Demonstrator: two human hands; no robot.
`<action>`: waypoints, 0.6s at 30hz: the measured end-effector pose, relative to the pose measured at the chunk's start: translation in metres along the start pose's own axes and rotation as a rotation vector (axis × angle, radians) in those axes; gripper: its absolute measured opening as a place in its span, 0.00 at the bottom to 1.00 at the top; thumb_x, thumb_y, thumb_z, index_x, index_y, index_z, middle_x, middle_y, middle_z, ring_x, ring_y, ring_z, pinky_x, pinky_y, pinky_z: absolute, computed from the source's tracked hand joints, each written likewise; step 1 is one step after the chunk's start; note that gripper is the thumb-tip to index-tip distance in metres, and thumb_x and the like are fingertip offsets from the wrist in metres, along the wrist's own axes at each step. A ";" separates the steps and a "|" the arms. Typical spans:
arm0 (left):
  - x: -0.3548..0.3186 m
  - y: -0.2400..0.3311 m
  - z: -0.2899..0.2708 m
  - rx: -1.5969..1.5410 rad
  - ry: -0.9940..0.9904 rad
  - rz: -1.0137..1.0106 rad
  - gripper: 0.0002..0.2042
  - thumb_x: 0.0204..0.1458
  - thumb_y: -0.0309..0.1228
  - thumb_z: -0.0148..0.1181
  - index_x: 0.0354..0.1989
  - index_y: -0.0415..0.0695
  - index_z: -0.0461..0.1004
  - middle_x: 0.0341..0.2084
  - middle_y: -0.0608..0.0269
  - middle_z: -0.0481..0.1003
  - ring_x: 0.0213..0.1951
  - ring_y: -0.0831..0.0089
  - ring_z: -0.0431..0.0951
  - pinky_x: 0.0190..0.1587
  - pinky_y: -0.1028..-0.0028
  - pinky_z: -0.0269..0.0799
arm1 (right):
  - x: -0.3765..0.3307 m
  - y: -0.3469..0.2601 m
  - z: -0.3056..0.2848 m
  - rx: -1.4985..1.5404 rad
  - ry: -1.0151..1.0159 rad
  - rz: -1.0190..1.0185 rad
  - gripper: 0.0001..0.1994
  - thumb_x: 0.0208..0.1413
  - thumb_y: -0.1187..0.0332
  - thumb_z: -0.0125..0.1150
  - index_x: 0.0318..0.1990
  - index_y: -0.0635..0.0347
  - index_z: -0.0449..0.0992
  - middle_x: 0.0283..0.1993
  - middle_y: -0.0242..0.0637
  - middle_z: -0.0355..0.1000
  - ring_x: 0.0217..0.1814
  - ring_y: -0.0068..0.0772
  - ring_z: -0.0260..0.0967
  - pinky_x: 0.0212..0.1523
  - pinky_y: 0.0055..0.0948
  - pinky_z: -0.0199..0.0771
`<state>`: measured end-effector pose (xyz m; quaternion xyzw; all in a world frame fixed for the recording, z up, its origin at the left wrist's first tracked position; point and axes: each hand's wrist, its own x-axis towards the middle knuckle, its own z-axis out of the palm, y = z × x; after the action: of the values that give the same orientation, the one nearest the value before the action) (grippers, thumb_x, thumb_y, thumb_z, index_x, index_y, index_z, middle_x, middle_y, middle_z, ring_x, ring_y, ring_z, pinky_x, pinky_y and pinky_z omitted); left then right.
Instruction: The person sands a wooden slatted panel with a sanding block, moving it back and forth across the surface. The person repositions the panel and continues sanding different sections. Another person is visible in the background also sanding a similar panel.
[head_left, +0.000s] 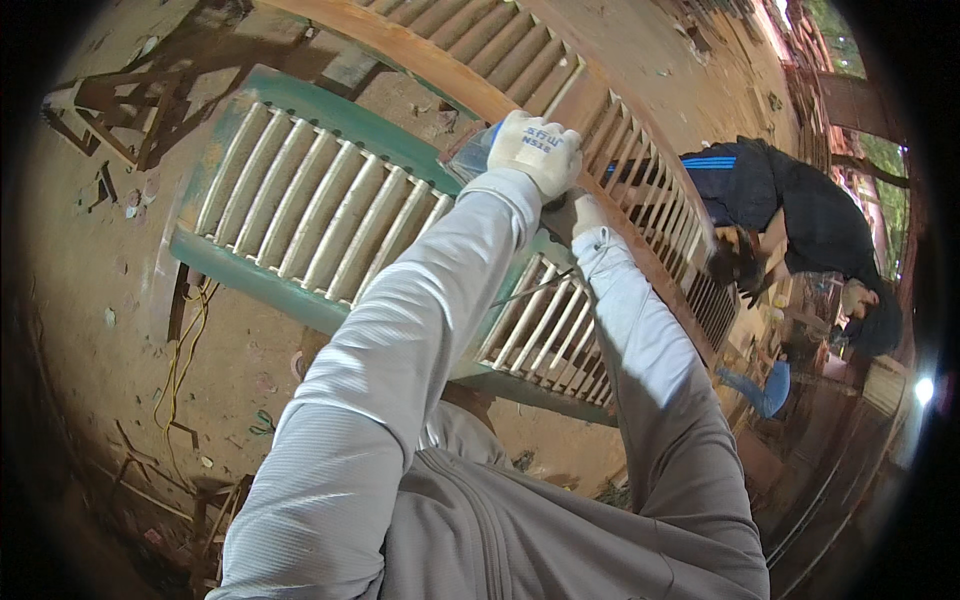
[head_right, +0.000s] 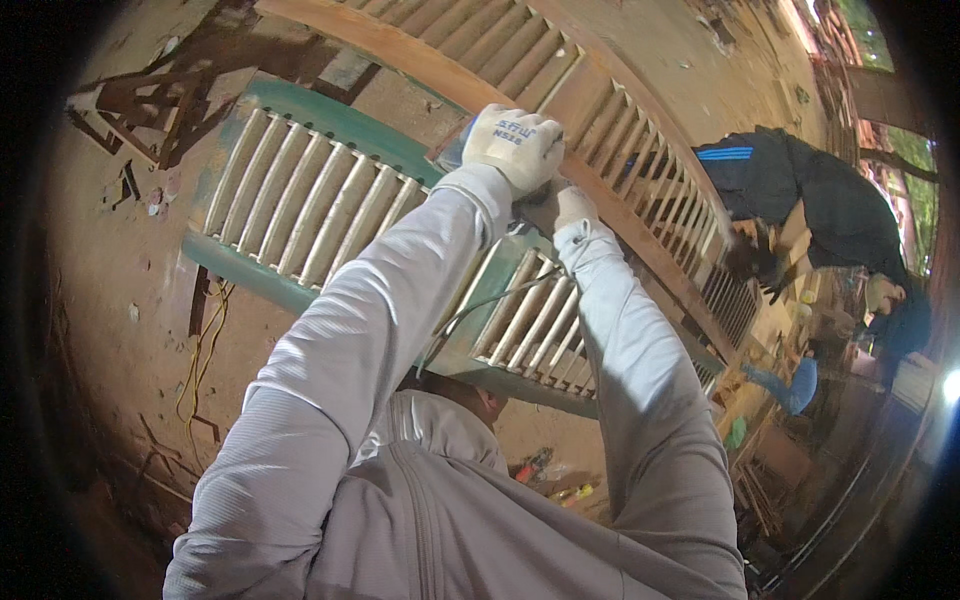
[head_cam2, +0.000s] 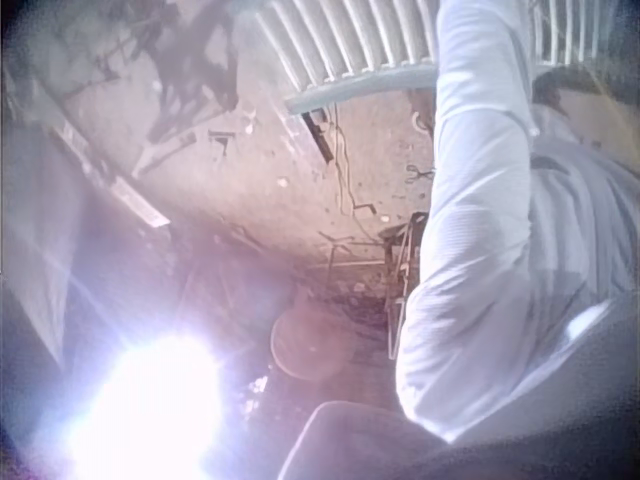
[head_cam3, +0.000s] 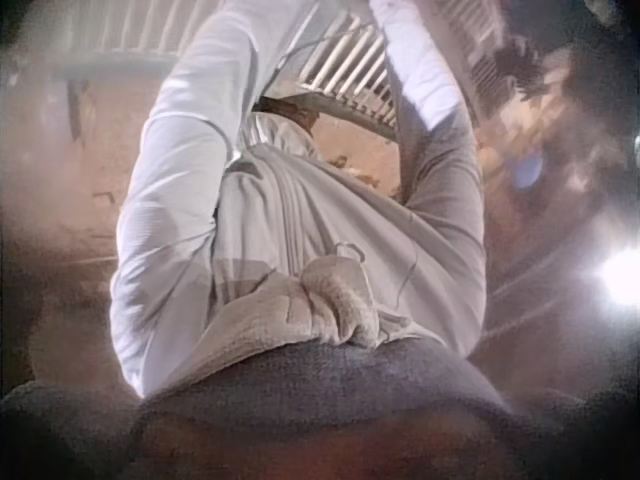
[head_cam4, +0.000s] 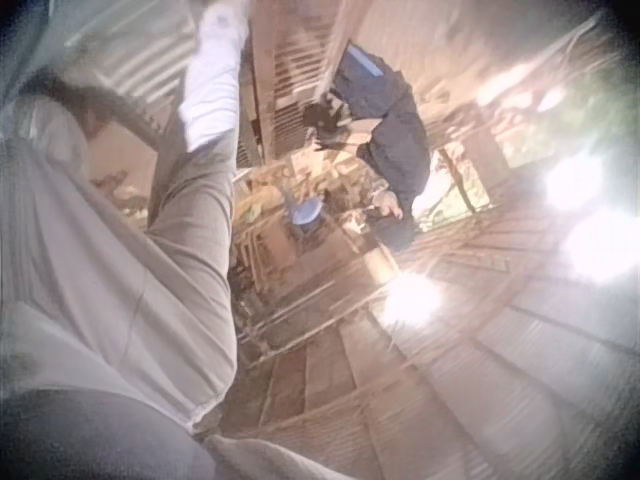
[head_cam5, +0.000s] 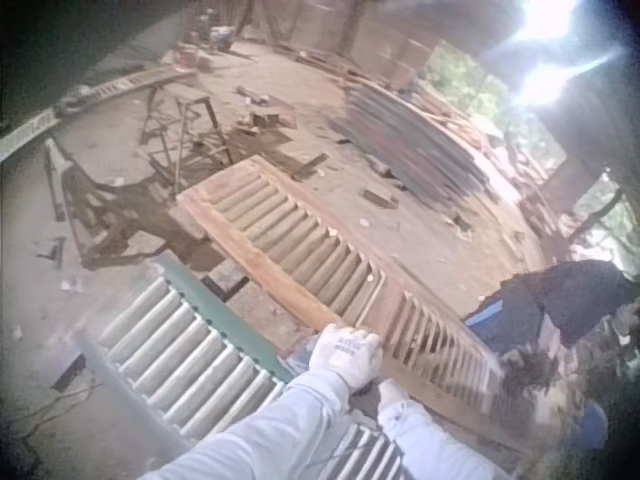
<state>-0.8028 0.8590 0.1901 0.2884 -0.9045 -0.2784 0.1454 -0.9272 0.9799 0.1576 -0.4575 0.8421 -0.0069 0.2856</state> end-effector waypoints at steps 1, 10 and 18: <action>0.001 -0.013 -0.014 0.024 -0.050 -0.032 0.15 0.62 0.44 0.51 0.44 0.54 0.84 0.43 0.63 0.85 0.49 0.63 0.83 0.55 0.60 0.70 | 0.009 -0.015 0.001 0.017 -0.010 0.025 0.25 0.47 0.48 0.74 0.46 0.57 0.84 0.39 0.44 0.84 0.40 0.44 0.83 0.43 0.40 0.81; -0.010 -0.167 -0.123 0.149 0.125 -0.195 0.17 0.63 0.46 0.51 0.46 0.53 0.83 0.44 0.60 0.84 0.50 0.59 0.82 0.57 0.58 0.71 | 0.080 -0.217 0.001 -0.177 -0.017 -0.114 0.31 0.53 0.46 0.68 0.63 0.44 0.74 0.63 0.45 0.76 0.66 0.49 0.73 0.65 0.46 0.73; -0.024 -0.312 -0.201 0.284 0.404 -0.296 0.18 0.61 0.47 0.51 0.47 0.53 0.83 0.42 0.58 0.84 0.46 0.53 0.83 0.53 0.56 0.75 | 0.164 -0.368 0.033 -0.304 0.047 -0.272 0.20 0.69 0.60 0.46 0.59 0.54 0.81 0.64 0.47 0.76 0.66 0.47 0.74 0.64 0.45 0.74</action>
<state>-0.5611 0.5778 0.1658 0.4845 -0.8351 -0.1040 0.2388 -0.6978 0.6471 0.1527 -0.6044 0.7704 0.0712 0.1901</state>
